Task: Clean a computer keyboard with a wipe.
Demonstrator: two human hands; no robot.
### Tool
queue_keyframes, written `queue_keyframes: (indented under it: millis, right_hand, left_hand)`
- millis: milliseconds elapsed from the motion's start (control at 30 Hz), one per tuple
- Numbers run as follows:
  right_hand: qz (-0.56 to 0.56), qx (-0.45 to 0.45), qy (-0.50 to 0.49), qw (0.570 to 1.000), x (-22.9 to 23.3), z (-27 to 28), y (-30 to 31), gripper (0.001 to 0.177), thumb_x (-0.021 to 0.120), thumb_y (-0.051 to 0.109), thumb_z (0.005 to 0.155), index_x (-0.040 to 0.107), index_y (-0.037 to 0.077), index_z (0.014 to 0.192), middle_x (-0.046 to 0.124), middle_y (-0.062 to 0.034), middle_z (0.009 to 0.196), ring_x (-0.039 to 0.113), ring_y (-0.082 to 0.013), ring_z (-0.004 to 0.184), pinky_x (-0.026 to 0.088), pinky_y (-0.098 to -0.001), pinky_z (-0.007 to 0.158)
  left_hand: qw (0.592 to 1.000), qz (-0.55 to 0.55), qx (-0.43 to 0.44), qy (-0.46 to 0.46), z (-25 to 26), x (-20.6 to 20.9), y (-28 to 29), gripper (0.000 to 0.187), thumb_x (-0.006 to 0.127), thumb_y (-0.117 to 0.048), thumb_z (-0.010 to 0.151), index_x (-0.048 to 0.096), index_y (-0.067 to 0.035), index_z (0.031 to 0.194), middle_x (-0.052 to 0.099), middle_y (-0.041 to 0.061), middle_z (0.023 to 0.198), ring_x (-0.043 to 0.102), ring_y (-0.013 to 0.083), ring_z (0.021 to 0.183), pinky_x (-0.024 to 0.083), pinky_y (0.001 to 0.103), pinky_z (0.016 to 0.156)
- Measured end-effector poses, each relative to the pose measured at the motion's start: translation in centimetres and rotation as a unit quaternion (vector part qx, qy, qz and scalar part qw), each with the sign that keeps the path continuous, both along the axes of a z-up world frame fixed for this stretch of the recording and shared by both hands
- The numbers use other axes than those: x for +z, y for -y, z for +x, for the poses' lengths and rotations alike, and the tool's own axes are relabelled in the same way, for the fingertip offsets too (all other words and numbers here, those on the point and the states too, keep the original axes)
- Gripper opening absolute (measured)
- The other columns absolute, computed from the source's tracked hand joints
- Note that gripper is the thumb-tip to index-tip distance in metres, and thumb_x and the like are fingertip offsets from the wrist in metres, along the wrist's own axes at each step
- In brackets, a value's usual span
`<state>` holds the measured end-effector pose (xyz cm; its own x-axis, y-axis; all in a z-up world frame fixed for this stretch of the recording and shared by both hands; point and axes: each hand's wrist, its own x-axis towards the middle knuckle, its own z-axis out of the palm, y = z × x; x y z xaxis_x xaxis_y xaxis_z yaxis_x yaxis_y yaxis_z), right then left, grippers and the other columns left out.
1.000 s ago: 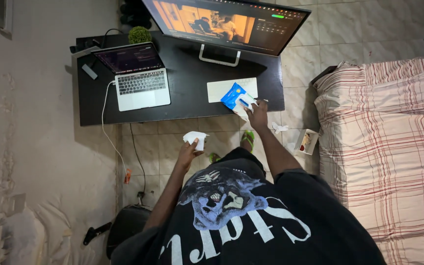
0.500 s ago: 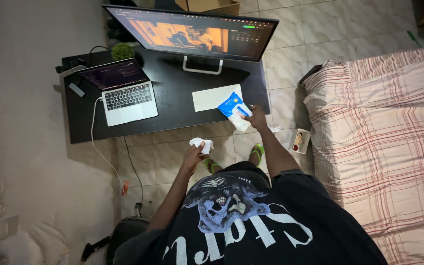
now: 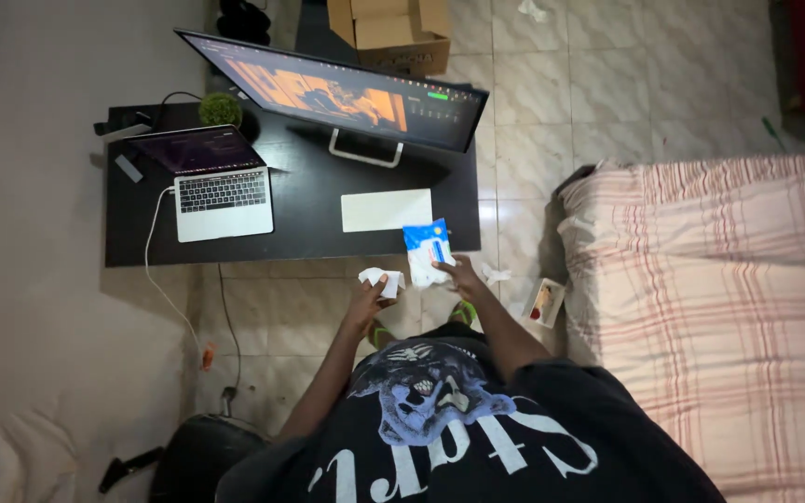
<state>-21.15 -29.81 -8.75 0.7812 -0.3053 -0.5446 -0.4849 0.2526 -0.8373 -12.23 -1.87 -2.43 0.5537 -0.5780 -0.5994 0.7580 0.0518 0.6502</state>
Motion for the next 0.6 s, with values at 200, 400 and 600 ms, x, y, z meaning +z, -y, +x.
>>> queue_keyframes:
  millis: [200, 400, 600]
  right_hand:
    - [0.375, -0.074, -0.085, 0.92, 4.2, -6.2, 6.7, 0.046, 0.078, 0.024, 0.084, 0.061, 0.007, 0.123, 0.072, -0.0077, 0.106, 0.072, -0.0239, 0.09, 0.063, -0.0437, 0.074]
    - [0.376, -0.136, -0.023, 0.916, 5.0, -11.7, 17.9, 0.042, 0.077, 0.016, 0.091, 0.062, 0.001, 0.127, 0.073, -0.0085, 0.11, 0.072, -0.0232, 0.094, 0.059, -0.0374, 0.075]
    - [0.286, -0.179, 0.007, 0.941, 11.2, -10.0, 27.9, 0.041, 0.075, 0.018, 0.089, 0.063, 0.005, 0.126, 0.072, -0.0066, 0.113, 0.072, -0.0214, 0.098, 0.061, -0.0391, 0.083]
  left_hand:
    - [1.0, 0.001, 0.005, 0.013, -1.3, 1.9, 8.2, 0.041, 0.064, -0.042, 0.098, 0.065, -0.008, 0.122, 0.071, 0.005, 0.109, 0.069, 0.0185, 0.099, 0.06, 0.039, 0.086]
    - [0.972, -0.018, -0.044, 0.229, -1.6, 7.6, 18.2, 0.039, 0.065, -0.036, 0.104, 0.064, -0.002, 0.123, 0.068, 0.005, 0.109, 0.064, 0.0136, 0.099, 0.055, 0.03, 0.085]
    - [0.893, 0.097, -0.125, 0.421, 2.5, 16.1, 26.5, 0.029, 0.065, -0.025, 0.106, 0.071, 0.002, 0.113, 0.065, 0.015, 0.104, 0.06, 0.0218, 0.09, 0.048, 0.033, 0.076]
